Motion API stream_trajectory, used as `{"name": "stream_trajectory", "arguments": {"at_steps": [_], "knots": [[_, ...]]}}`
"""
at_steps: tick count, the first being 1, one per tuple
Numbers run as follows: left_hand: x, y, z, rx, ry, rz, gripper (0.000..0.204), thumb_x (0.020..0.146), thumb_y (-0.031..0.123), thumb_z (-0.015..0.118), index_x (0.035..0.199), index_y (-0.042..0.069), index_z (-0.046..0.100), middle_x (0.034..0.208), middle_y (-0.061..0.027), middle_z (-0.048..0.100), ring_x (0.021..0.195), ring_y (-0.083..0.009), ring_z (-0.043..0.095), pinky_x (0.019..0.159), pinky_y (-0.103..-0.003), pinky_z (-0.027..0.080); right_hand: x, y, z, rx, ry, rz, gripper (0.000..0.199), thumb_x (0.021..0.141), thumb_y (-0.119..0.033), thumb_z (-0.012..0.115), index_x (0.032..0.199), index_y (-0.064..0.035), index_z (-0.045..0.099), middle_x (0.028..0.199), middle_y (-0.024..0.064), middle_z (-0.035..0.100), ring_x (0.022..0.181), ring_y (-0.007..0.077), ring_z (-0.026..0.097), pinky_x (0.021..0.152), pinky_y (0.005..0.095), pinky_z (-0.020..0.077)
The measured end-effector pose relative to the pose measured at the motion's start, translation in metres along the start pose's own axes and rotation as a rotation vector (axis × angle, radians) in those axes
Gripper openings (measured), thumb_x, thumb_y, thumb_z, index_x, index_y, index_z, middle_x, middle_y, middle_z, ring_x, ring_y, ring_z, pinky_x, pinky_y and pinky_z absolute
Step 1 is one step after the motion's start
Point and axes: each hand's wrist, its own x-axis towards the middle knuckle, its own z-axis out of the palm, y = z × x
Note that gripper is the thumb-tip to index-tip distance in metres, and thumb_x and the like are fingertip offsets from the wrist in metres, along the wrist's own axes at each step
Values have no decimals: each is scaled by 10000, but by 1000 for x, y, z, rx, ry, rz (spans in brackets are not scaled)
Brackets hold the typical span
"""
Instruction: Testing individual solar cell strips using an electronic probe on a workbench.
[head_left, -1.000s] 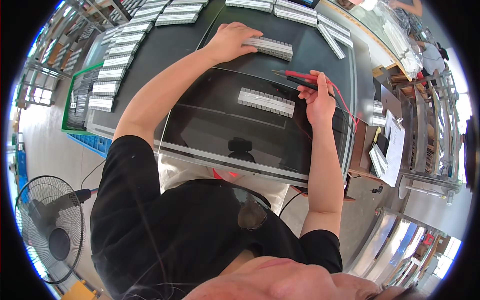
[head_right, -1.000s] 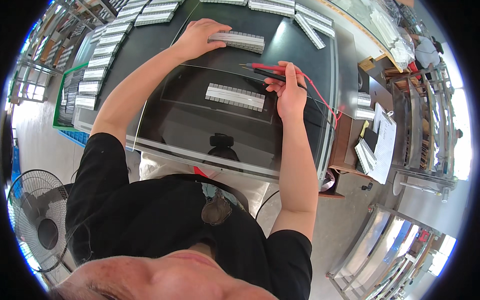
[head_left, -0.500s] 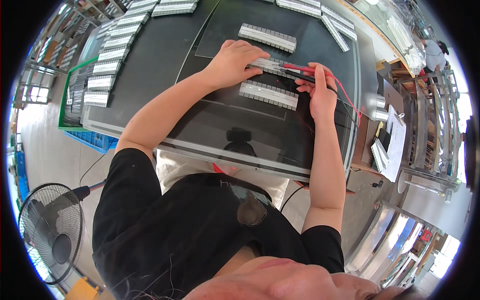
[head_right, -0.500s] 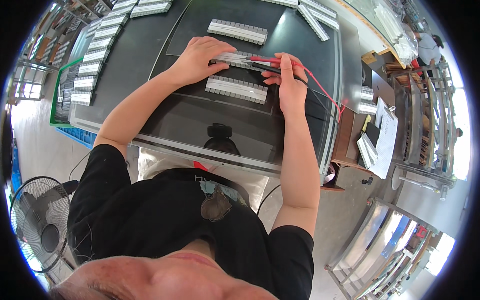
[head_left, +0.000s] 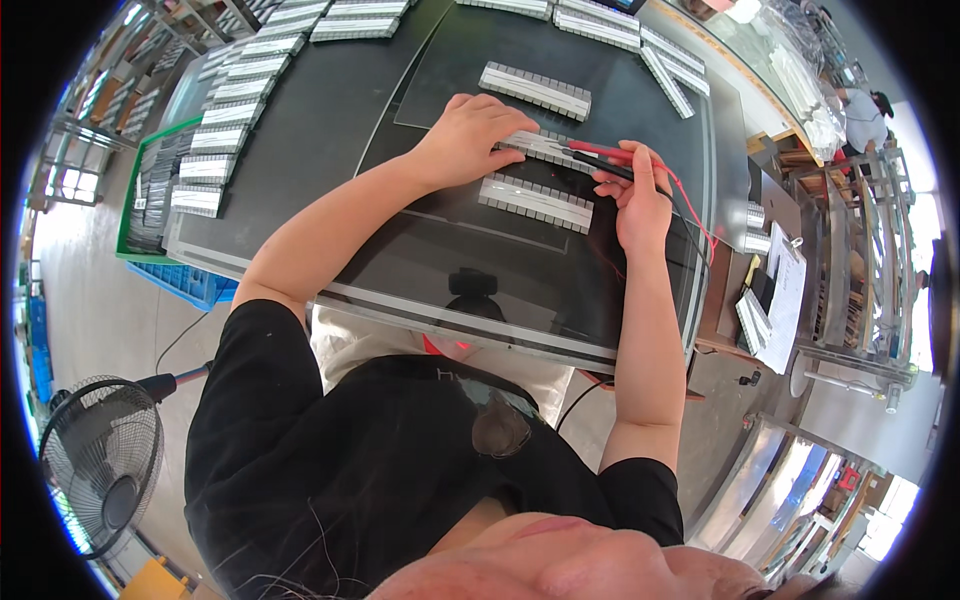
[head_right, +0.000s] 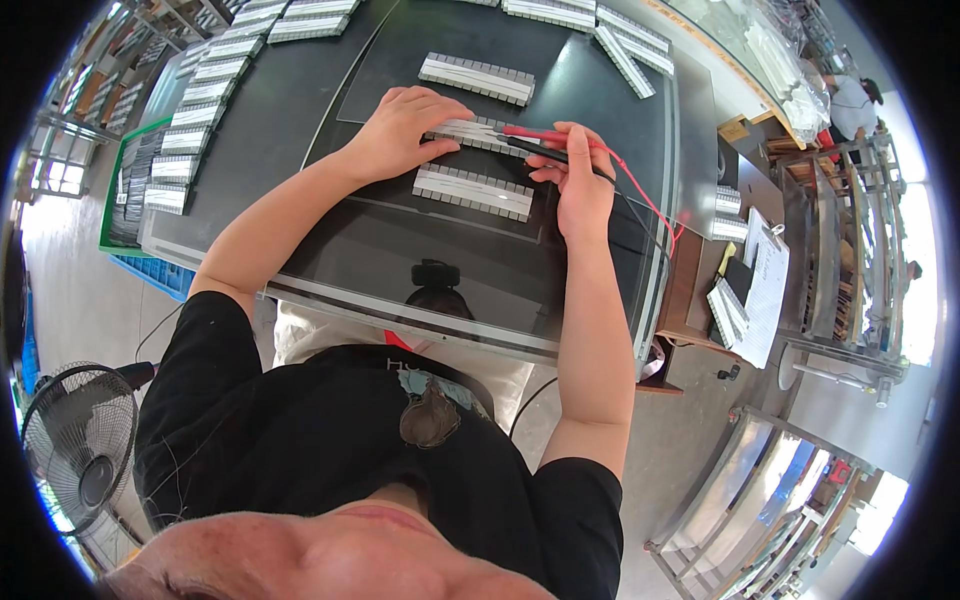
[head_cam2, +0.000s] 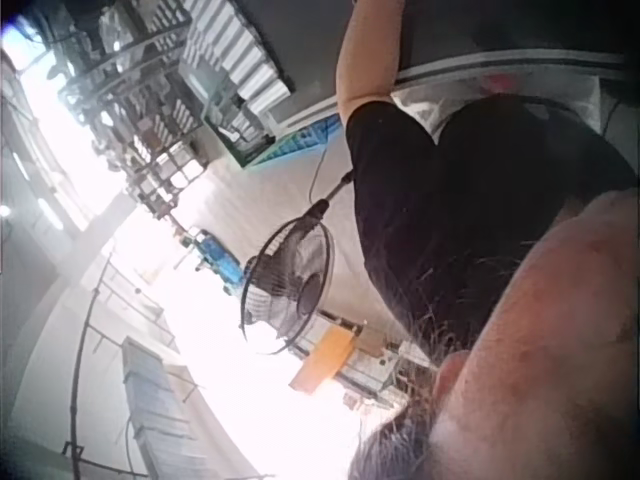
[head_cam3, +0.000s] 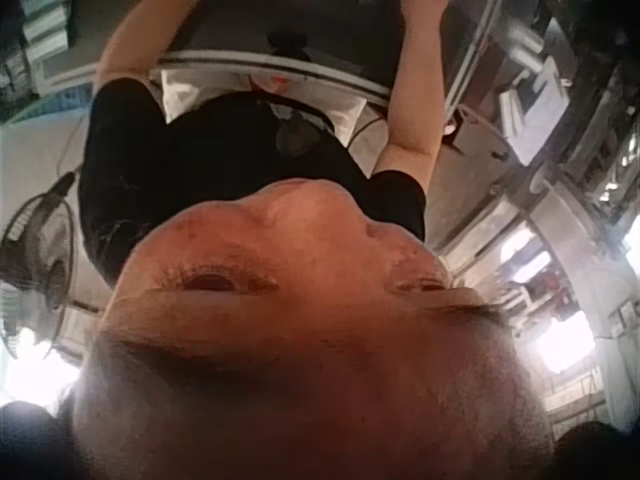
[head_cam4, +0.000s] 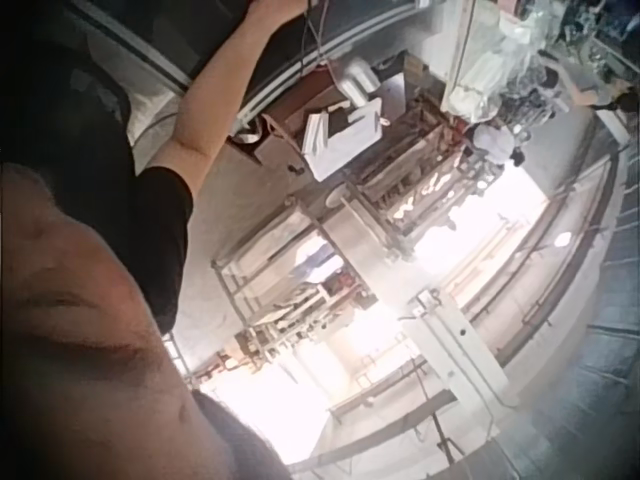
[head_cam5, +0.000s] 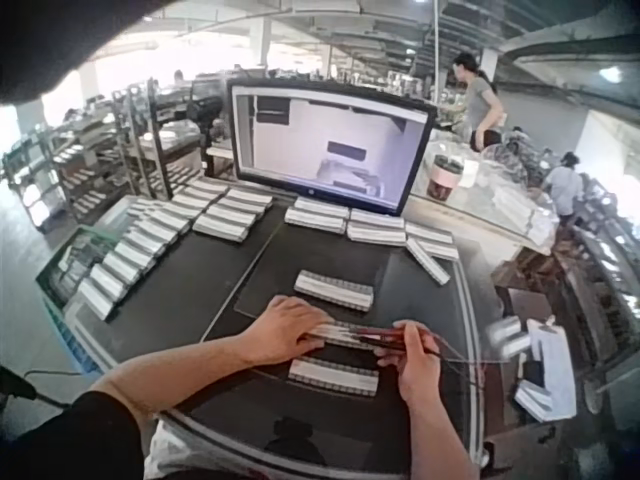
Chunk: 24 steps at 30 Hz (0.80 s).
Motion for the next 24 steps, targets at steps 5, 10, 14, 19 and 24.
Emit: {"name": "stream_trajectory", "arguments": {"at_steps": [5, 10, 14, 19, 24], "knots": [[4, 17, -23, -113, -237, -137, 338, 768, 222, 631, 1085, 127, 559, 1040, -12, 583, 995, -200, 506, 933, -365, 316, 4, 2, -10, 187, 31, -11, 287, 925, -272, 448, 1004, -5, 517, 830, 117, 578, 614, 208, 614, 504, 279, 511], [-25, 37, -26, -112, -187, -22, 357, 739, 213, 664, 1071, 126, 569, 1062, -16, 579, 1010, -211, 501, 933, -368, 321, 5, 0, -6, 219, 70, -15, 285, 926, -267, 447, 999, -1, 514, 809, 116, 575, 588, 206, 609, 482, 278, 505], [-27, 39, -24, -142, -174, -25, 376, 732, 201, 672, 1084, 120, 568, 1082, -21, 577, 1039, -223, 491, 939, -366, 319, 5, 1, -7, 185, 33, -5, 294, 927, -270, 443, 994, 7, 512, 805, 119, 574, 588, 203, 610, 480, 275, 505], [12, -2, -19, -58, -14, -24, 351, 767, 208, 638, 1094, 114, 556, 1089, -48, 571, 1034, -251, 488, 900, -387, 357, 3, 1, -6, 139, 21, -9, 303, 928, -276, 440, 997, 9, 514, 807, 117, 570, 595, 199, 611, 482, 270, 503], [40, -49, -6, 151, -5, -59, 459, 786, 251, 622, 1213, 155, 482, 1194, -54, 499, 1132, -250, 440, 961, -408, 311, 3, 2, -4, 93, -16, 5, 316, 928, -286, 442, 1014, 9, 516, 835, 122, 561, 613, 197, 611, 489, 258, 496]]}}
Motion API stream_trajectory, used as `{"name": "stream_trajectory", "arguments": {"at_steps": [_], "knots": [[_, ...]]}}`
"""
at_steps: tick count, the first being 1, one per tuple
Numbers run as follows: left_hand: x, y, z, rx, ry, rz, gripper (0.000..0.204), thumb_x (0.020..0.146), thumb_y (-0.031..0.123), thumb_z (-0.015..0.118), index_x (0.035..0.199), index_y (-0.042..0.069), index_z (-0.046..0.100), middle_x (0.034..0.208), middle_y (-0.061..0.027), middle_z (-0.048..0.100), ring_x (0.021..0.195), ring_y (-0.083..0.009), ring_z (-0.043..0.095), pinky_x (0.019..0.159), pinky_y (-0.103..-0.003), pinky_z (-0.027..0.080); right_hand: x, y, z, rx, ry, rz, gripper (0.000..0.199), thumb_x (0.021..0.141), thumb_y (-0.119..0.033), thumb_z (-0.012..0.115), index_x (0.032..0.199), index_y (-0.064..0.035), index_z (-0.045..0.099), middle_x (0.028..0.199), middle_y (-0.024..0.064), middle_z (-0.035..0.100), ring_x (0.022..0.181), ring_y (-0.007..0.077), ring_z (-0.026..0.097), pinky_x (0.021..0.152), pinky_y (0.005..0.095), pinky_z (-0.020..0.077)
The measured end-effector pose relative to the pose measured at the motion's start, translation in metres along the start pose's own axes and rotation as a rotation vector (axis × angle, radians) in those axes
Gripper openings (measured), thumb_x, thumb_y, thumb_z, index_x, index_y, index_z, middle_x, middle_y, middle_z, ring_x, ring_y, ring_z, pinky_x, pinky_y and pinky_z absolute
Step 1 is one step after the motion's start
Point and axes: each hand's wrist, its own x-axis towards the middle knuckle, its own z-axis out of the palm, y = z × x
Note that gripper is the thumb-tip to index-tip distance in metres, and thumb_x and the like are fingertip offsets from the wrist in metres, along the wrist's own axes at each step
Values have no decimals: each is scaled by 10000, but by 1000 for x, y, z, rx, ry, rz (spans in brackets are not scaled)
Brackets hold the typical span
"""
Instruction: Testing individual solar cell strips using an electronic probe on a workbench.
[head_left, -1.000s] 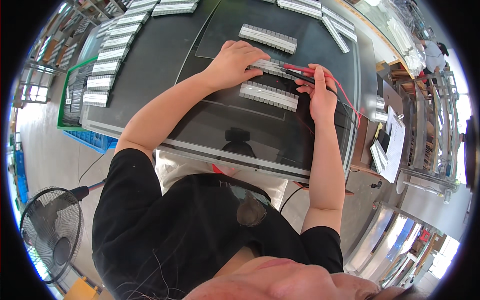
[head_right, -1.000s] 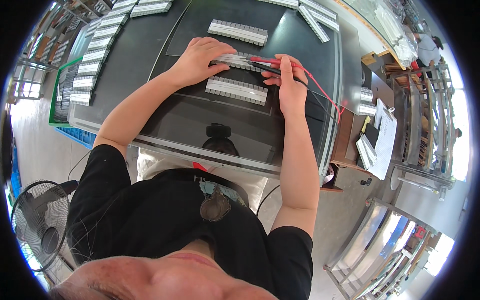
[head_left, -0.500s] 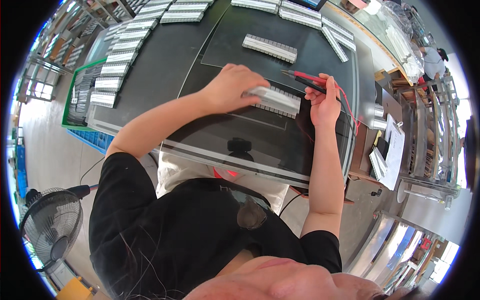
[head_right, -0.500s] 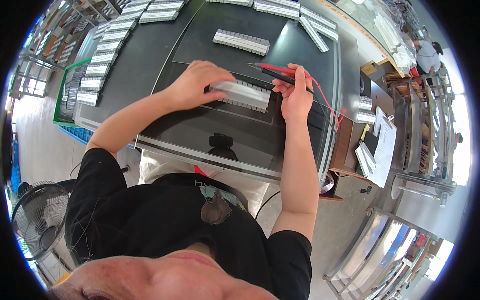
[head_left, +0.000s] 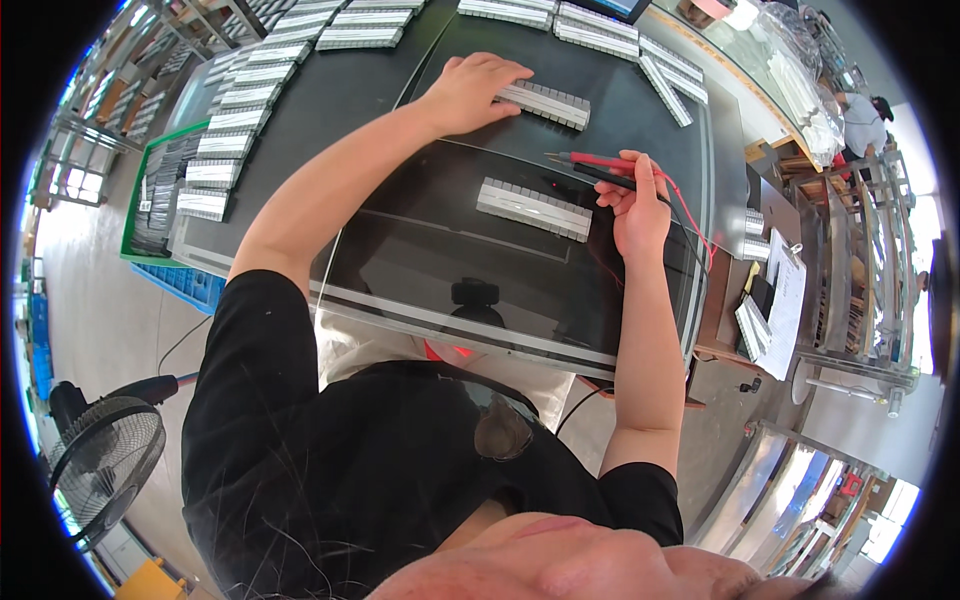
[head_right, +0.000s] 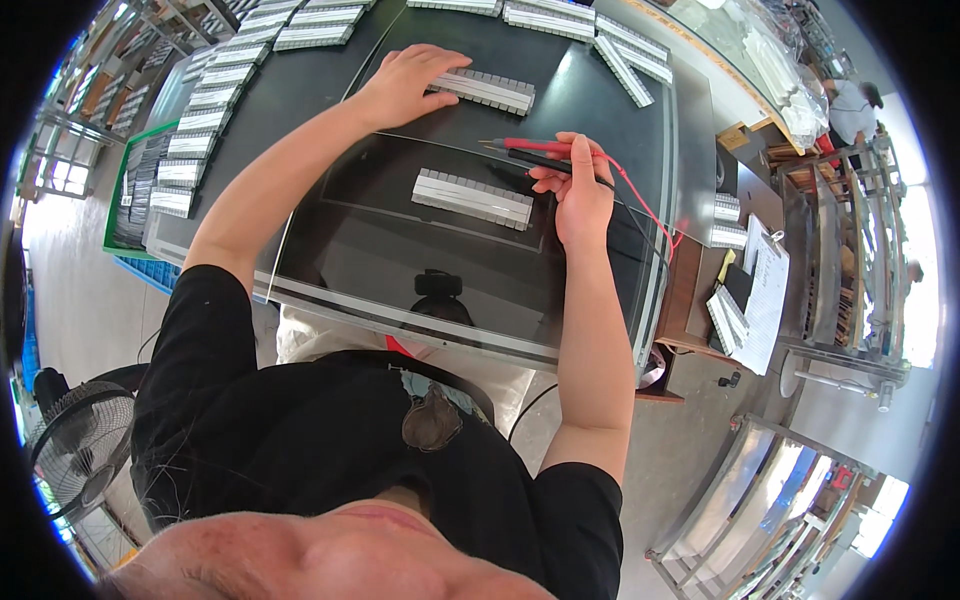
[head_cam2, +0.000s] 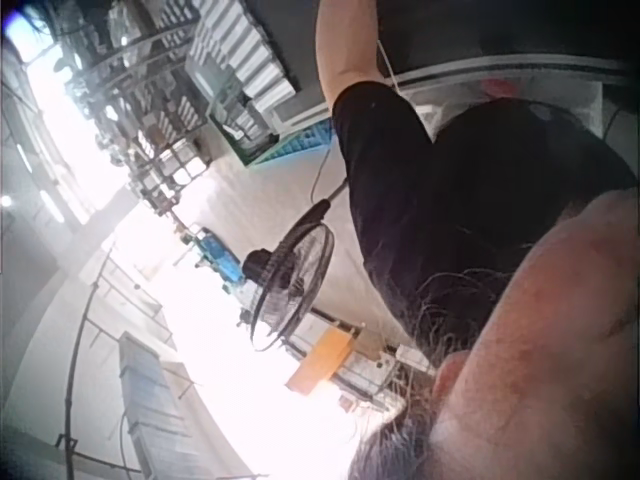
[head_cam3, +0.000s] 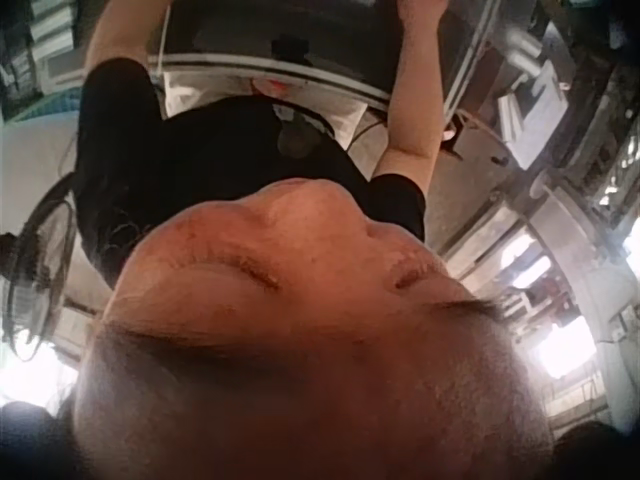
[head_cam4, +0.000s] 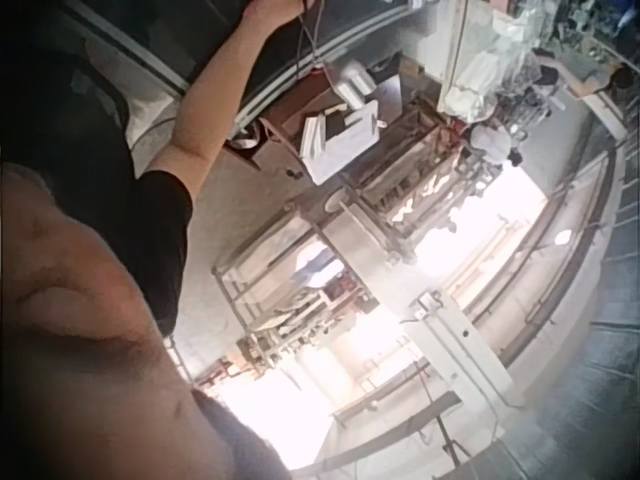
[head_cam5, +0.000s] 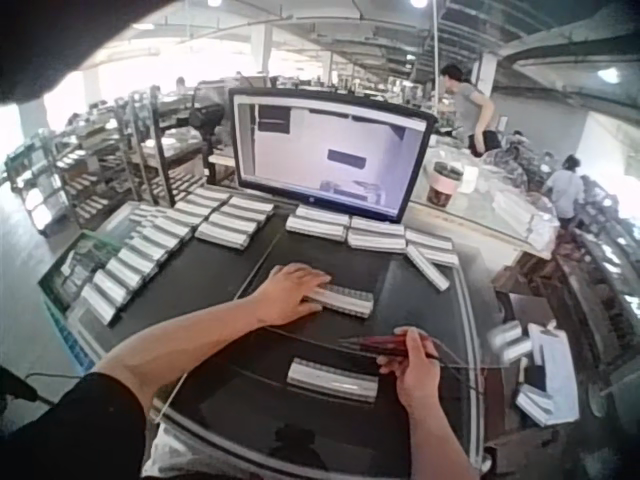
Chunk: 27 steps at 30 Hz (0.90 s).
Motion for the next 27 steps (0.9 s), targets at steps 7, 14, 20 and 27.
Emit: {"name": "stream_trajectory", "arguments": {"at_steps": [7, 14, 20, 27], "knots": [[5, -10, 0, 15, 29, 57, 407, 763, 251, 645, 1143, 164, 529, 1060, 17, 586, 1067, -185, 491, 891, -374, 340, 0, 0, 1, -6, 20, 10, 310, 930, -276, 435, 1018, 9, 519, 823, 115, 566, 606, 197, 600, 490, 277, 491], [-22, 29, -5, 67, 127, 177, 385, 721, 261, 670, 1076, 155, 566, 973, 12, 612, 947, -178, 527, 876, -359, 348, -1, 0, 0, -17, 29, -37, 315, 931, -284, 434, 1028, 4, 518, 831, 116, 566, 621, 196, 604, 501, 275, 493], [-36, 48, 1, -48, 55, 170, 355, 722, 271, 670, 1041, 143, 581, 886, 12, 614, 898, -166, 538, 891, -351, 338, -3, -2, 8, -148, 21, -8, 316, 923, -289, 454, 1044, -4, 520, 869, 117, 569, 661, 195, 610, 532, 266, 500], [-37, 47, 2, -55, 51, 170, 338, 724, 274, 671, 1024, 143, 586, 896, 16, 617, 894, -160, 538, 899, -350, 337, -2, 0, 7, -174, 17, 6, 314, 918, -285, 467, 1045, -3, 519, 889, 121, 570, 680, 201, 615, 551, 263, 507]]}}
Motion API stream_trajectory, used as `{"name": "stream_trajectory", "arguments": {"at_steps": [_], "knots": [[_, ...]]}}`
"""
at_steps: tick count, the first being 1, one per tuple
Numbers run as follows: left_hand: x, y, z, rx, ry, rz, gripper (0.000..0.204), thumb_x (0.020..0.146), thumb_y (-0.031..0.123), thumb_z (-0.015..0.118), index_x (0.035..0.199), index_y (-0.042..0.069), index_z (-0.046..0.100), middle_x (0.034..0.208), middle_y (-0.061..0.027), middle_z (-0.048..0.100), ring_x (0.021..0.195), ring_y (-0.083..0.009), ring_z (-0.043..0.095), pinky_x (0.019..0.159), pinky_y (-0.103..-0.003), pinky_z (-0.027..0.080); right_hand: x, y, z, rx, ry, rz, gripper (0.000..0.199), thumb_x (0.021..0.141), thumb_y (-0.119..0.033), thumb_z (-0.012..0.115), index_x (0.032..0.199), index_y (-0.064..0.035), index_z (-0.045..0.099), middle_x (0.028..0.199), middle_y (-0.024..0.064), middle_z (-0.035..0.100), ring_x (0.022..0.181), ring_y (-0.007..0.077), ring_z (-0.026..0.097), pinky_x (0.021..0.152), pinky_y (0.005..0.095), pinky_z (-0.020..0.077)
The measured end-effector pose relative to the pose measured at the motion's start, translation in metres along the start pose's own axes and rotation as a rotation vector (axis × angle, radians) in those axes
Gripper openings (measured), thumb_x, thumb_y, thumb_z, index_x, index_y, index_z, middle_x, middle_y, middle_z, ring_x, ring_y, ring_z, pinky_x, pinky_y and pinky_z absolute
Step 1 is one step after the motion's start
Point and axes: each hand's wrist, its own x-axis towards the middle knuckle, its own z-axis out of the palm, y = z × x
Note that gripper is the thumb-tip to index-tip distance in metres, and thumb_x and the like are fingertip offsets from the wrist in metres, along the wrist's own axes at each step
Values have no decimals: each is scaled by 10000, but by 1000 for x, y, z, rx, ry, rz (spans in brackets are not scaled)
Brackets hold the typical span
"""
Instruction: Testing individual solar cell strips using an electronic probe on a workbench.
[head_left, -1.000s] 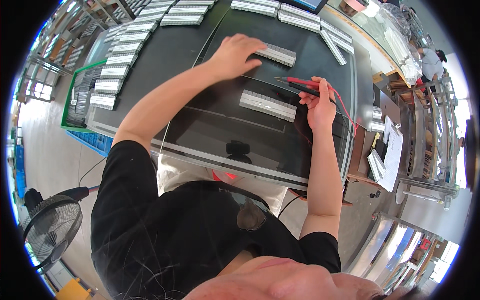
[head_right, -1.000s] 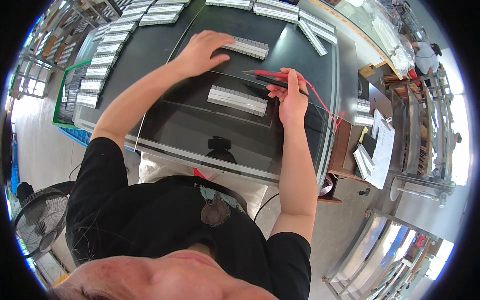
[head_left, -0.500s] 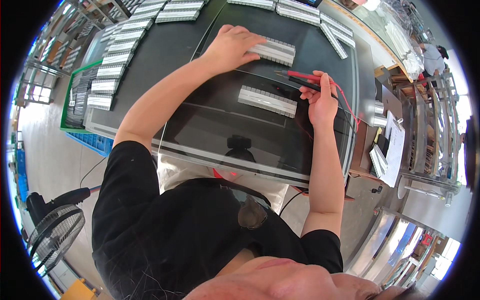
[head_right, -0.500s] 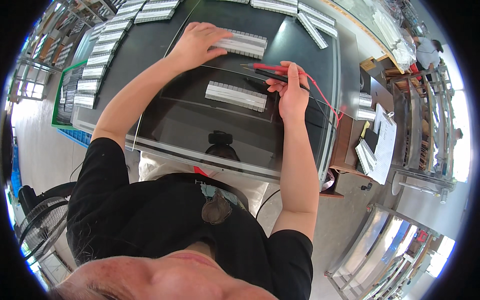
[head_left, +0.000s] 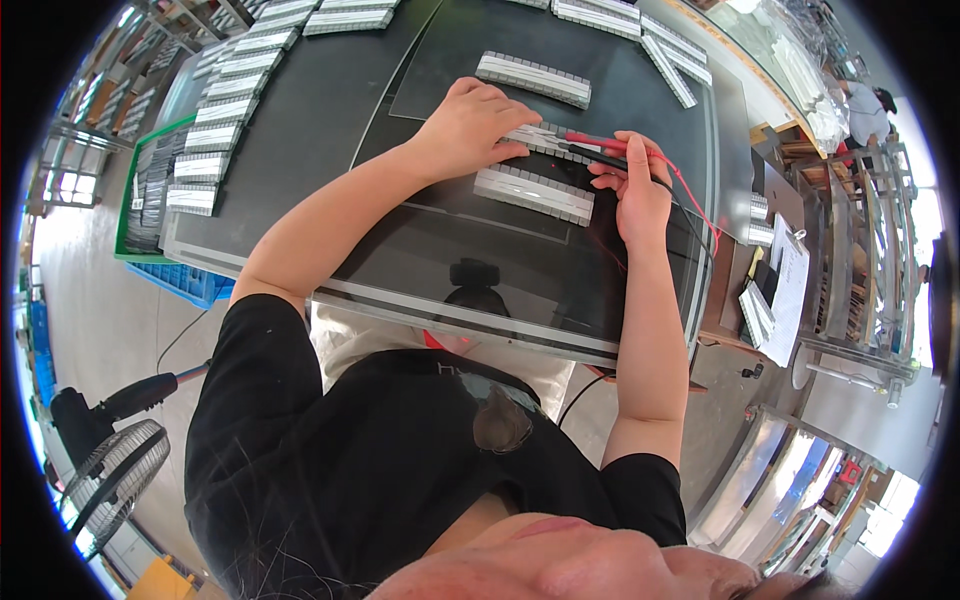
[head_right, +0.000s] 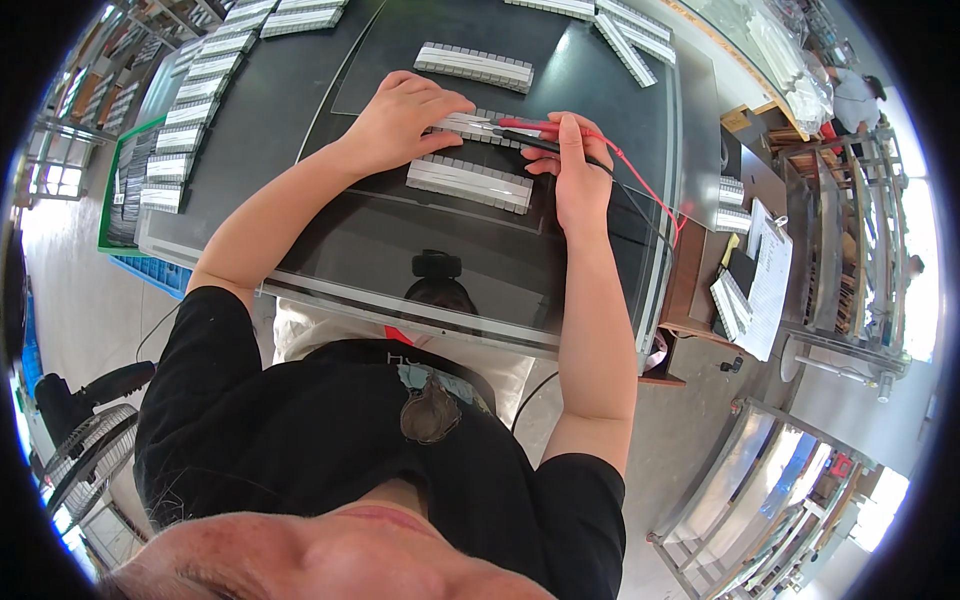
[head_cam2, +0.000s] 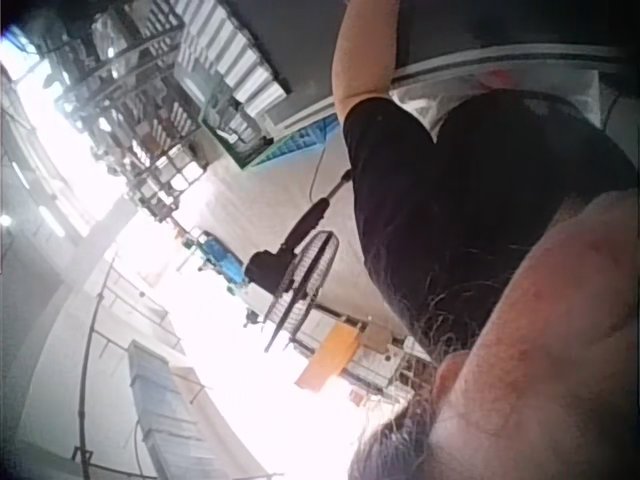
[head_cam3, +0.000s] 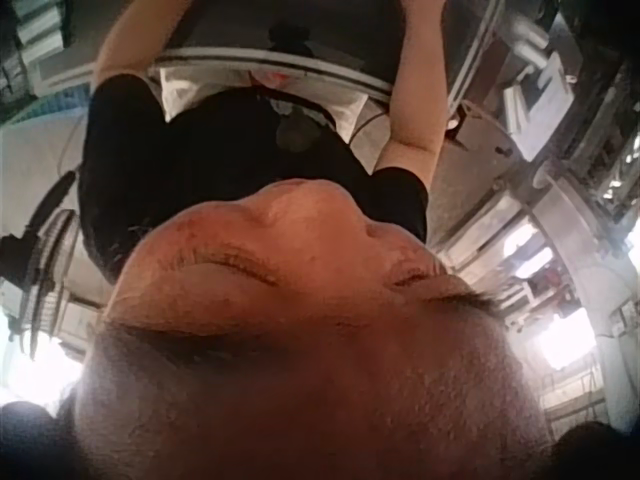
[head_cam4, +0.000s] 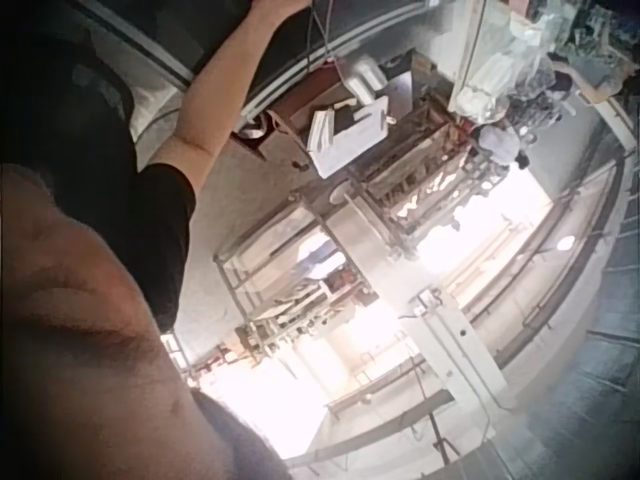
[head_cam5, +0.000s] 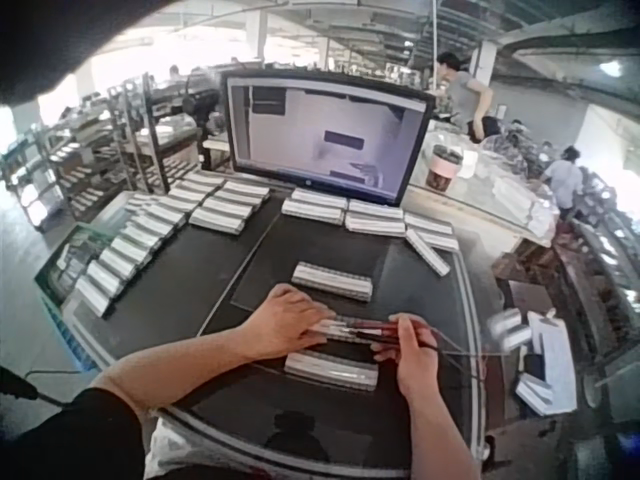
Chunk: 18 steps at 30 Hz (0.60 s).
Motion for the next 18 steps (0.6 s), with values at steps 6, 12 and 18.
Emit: {"name": "stream_trajectory", "arguments": {"at_steps": [6, 12, 18], "knots": [[-1, 0, 1, -5, 25, -3, 332, 731, 279, 666, 1023, 143, 587, 873, 12, 617, 884, -163, 540, 900, -356, 338, 0, -1, 1, 5, 15, 6, 308, 920, -281, 464, 1038, -2, 519, 886, 120, 570, 675, 202, 616, 548, 266, 508], [4, 11, -24, -141, -190, -158, 346, 735, 251, 671, 1046, 130, 582, 869, -36, 603, 890, -189, 547, 902, -358, 341, 3, 1, -11, 218, 37, -10, 282, 922, -263, 456, 998, 1, 516, 816, 110, 576, 611, 199, 615, 500, 269, 512], [-26, 36, -28, -141, -198, -44, 327, 777, 306, 625, 1057, 144, 579, 990, -12, 596, 983, -197, 514, 894, -366, 332, 3, -1, -9, 261, 42, -9, 280, 922, -265, 455, 982, 1, 517, 797, 112, 573, 577, 198, 610, 475, 268, 507]]}}
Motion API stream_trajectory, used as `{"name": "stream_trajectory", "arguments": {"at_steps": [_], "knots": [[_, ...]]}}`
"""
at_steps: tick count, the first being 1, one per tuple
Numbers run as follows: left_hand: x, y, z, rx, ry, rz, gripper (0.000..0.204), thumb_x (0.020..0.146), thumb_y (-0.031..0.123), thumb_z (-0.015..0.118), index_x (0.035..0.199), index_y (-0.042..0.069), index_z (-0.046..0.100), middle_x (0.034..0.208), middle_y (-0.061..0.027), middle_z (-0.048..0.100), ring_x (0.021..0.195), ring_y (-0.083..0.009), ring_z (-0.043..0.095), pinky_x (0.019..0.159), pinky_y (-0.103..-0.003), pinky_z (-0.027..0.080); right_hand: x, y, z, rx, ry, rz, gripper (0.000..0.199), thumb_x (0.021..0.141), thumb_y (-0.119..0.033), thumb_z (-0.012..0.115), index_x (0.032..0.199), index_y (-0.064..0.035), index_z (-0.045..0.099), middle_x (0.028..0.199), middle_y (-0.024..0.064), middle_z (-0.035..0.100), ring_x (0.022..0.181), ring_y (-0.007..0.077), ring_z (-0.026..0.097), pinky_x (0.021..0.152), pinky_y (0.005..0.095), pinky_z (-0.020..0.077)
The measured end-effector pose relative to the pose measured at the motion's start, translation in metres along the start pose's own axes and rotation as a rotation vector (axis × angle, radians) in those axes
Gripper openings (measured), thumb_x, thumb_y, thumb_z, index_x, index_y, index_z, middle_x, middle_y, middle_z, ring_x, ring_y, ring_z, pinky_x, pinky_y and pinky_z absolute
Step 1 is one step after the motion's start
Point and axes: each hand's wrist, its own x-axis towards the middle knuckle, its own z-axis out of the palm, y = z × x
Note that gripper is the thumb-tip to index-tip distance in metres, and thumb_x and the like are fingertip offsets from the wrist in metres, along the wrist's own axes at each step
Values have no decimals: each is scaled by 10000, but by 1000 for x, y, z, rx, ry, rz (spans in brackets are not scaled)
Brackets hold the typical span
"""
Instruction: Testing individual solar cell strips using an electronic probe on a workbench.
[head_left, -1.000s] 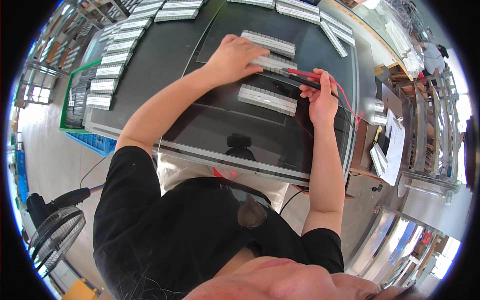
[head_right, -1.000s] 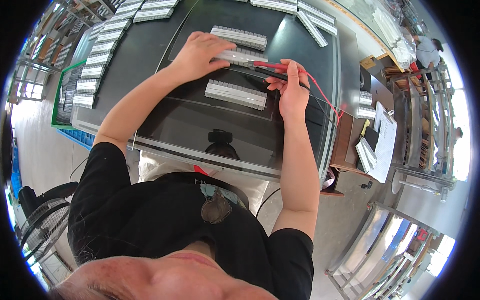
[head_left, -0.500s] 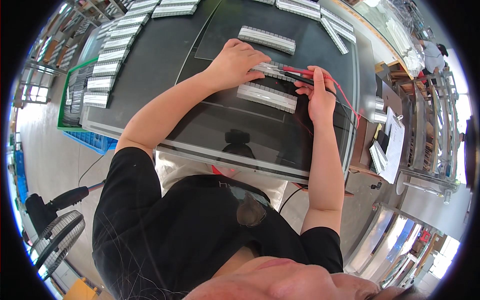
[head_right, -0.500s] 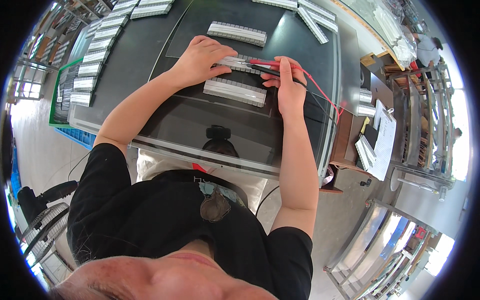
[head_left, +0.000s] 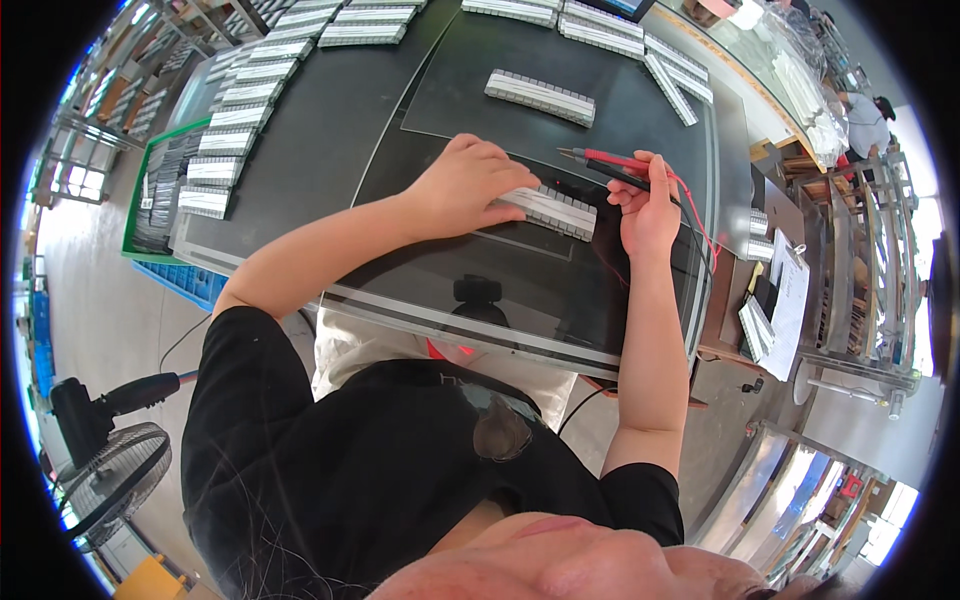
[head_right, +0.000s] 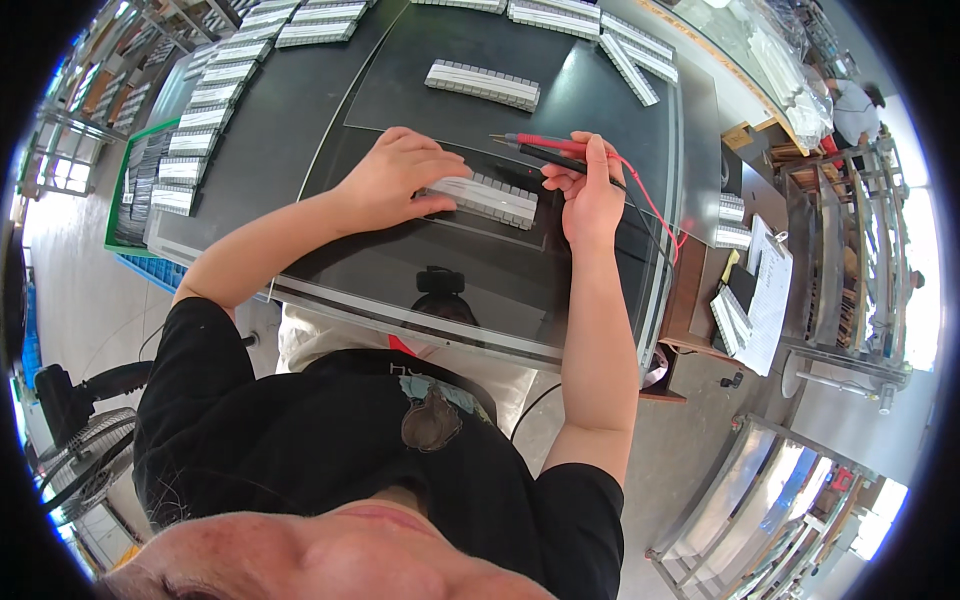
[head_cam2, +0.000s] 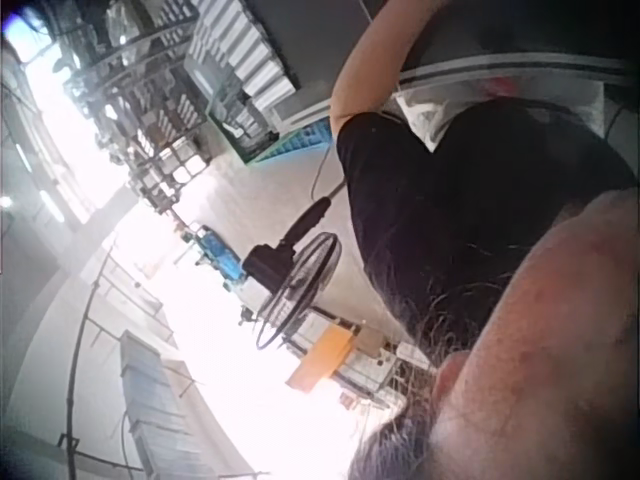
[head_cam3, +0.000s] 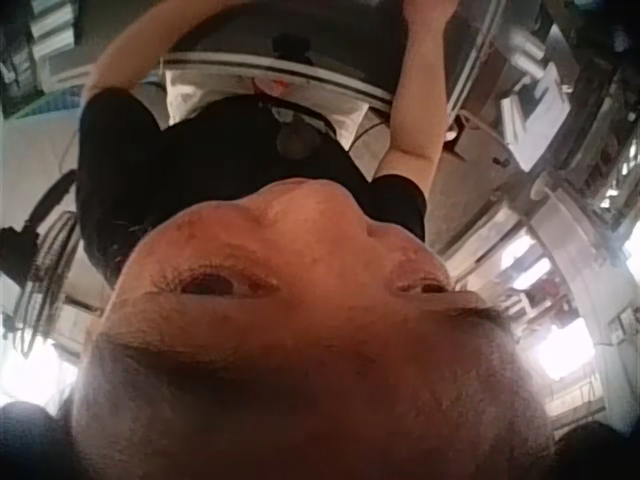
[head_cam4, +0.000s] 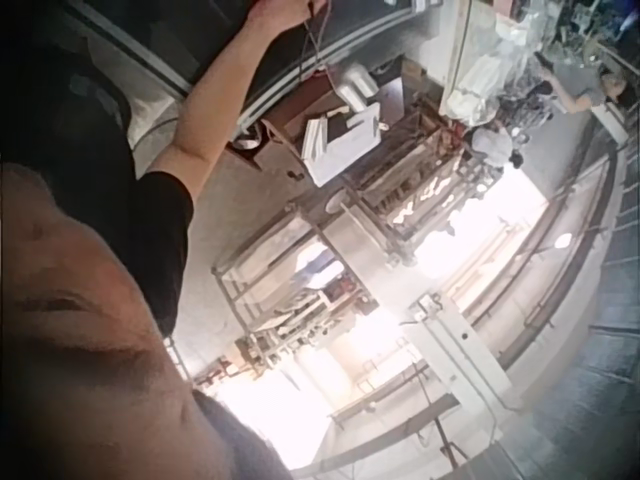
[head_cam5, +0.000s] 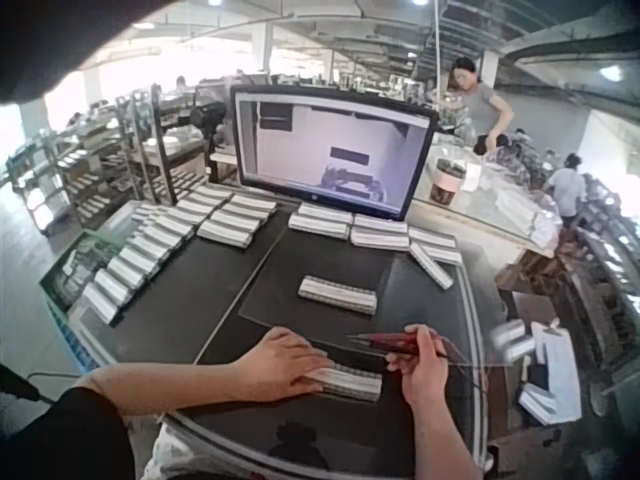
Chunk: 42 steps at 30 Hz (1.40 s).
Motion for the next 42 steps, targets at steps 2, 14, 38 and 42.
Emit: {"name": "stream_trajectory", "arguments": {"at_steps": [2, 14, 38, 42], "knots": [[-4, -2, 7, 61, 58, 43, 319, 775, 300, 625, 1051, 146, 580, 1022, -5, 592, 1006, -192, 506, 904, -370, 327, 0, 1, 0, -12, -11, -3, 282, 921, -265, 457, 982, 3, 517, 796, 113, 573, 578, 197, 610, 472, 268, 506], [54, -77, 2, 250, 256, -74, 393, 769, 275, 621, 1134, 156, 534, 1116, -13, 559, 1083, -220, 476, 894, -386, 347, 0, 2, 1, -61, -21, -3, 291, 923, -262, 451, 996, 12, 519, 786, 110, 572, 587, 198, 606, 476, 267, 494], [31, -38, 16, 89, 152, -12, 327, 749, 218, 643, 1060, 146, 575, 1004, 19, 600, 963, -167, 516, 914, -360, 316, -4, 2, 8, -271, -48, 11, 306, 915, -275, 478, 1057, -6, 519, 897, 118, 572, 697, 201, 619, 560, 261, 507], [31, -37, 15, 82, 151, -14, 326, 746, 217, 646, 1056, 142, 577, 1015, 20, 598, 966, -167, 514, 913, -360, 316, -4, 3, 8, -277, -33, 6, 304, 915, -273, 480, 1059, -8, 520, 901, 117, 571, 701, 204, 621, 571, 262, 512]]}}
